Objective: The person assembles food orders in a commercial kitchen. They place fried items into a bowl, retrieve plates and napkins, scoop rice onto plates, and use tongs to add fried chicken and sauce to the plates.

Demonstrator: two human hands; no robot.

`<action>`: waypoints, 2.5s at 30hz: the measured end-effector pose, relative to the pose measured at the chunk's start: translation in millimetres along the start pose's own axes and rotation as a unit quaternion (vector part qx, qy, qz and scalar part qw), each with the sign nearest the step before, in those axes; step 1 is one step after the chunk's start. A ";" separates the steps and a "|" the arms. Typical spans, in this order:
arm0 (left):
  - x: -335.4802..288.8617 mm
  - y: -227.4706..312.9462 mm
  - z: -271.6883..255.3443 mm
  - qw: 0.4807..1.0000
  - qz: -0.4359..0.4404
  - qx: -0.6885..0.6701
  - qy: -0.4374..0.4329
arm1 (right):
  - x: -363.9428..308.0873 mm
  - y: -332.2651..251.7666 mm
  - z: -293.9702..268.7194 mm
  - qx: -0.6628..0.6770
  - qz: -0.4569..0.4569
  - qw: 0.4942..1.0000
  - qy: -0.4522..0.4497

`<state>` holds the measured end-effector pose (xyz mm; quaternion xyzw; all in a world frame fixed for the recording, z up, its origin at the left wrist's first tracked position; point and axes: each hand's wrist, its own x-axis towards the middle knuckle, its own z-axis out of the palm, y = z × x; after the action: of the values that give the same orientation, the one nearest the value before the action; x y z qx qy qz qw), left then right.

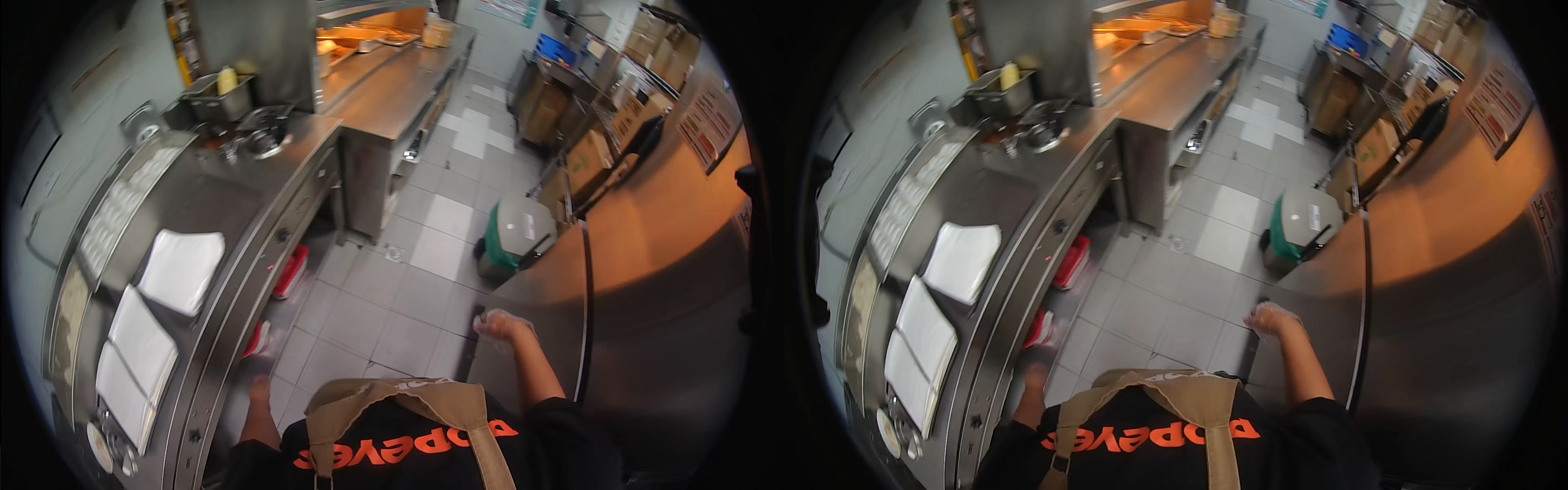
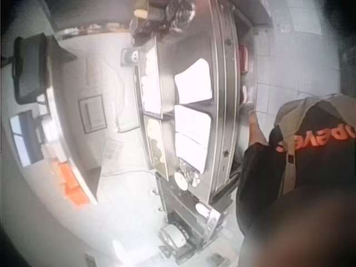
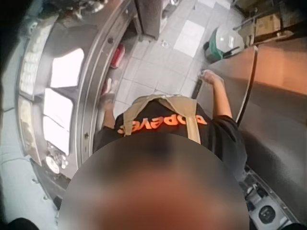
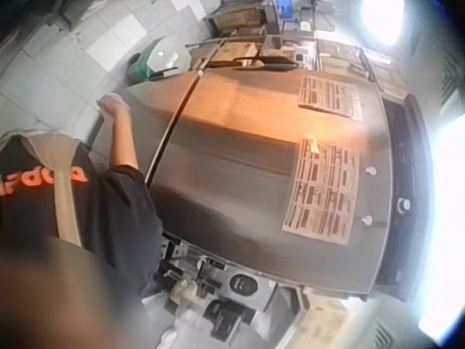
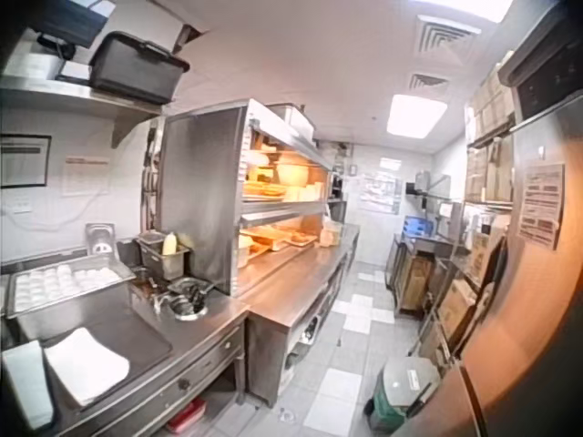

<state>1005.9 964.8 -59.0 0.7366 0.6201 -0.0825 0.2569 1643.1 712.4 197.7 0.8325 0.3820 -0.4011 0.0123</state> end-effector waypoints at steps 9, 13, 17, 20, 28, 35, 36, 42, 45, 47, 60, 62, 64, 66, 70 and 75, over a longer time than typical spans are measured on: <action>75.8 549.1 -177.2 0.386 0.196 -0.762 -0.482 | 118.4 -31.0 -155.0 0.872 -0.376 0.300 -0.088; 134.2 661.8 -212.6 0.370 0.222 -0.709 -0.558 | 185.0 -20.0 -234.0 0.879 -0.374 0.291 -0.057; 228.2 765.5 -211.3 0.460 0.141 -0.695 -0.534 | 237.2 20.8 -322.8 0.900 -0.363 0.240 0.003; 290.0 856.6 -192.6 0.272 0.163 -0.659 -0.682 | 265.2 73.8 -380.9 0.890 -0.393 0.219 0.081; 395.8 1078.8 -188.3 0.576 0.205 -0.561 -0.558 | 333.6 254.2 -452.0 0.890 -0.343 0.175 0.246; 525.7 1165.2 -256.0 0.645 0.190 -0.666 -0.323 | 528.4 272.2 -671.7 0.920 -0.216 0.269 0.189; 539.5 1168.2 -263.2 0.664 0.195 -0.661 -0.290 | 562.8 255.0 -712.8 0.929 -0.212 0.270 0.139; 615.0 1190.6 -271.6 0.671 0.183 -0.707 -0.125 | 739.1 112.4 -903.8 0.864 -0.264 0.421 -0.077; 671.0 1215.8 -276.2 0.706 0.187 -0.678 -0.080 | 796.8 58.6 -959.5 0.832 -0.305 0.450 -0.109; 724.7 1254.1 -291.3 0.744 0.217 -0.631 -0.047 | 829.9 35.2 -991.2 0.819 -0.323 0.460 -0.111; 903.9 1537.9 -301.6 0.804 0.369 -0.379 -0.270 | 1046.2 203.4 -1079.6 0.925 -0.047 0.377 0.026; 926.0 1553.8 -277.5 0.821 0.358 -0.359 -0.263 | 1076.8 235.0 -1104.1 0.886 -0.098 0.454 0.006; 959.0 1568.5 -246.6 0.814 0.383 -0.358 -0.249 | 1107.3 264.5 -1147.8 0.848 -0.106 0.519 0.021; 987.8 1575.1 -210.7 0.801 0.267 -0.456 -0.283 | 1139.3 282.0 -1193.0 0.819 -0.109 0.562 0.040; 1035.9 1566.5 -155.4 0.857 0.059 -0.456 -0.233 | 1200.0 301.3 -1271.1 0.760 -0.111 0.640 0.003; 1106.3 1614.1 -146.1 0.902 -0.046 -0.342 -0.259 | 1279.7 316.9 -1320.2 0.651 -0.140 0.746 -0.029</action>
<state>2760.5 1839.4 24.8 0.5269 0.5550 -0.0651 0.6404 3211.6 1720.9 135.5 0.5636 0.1400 -0.5739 -0.5774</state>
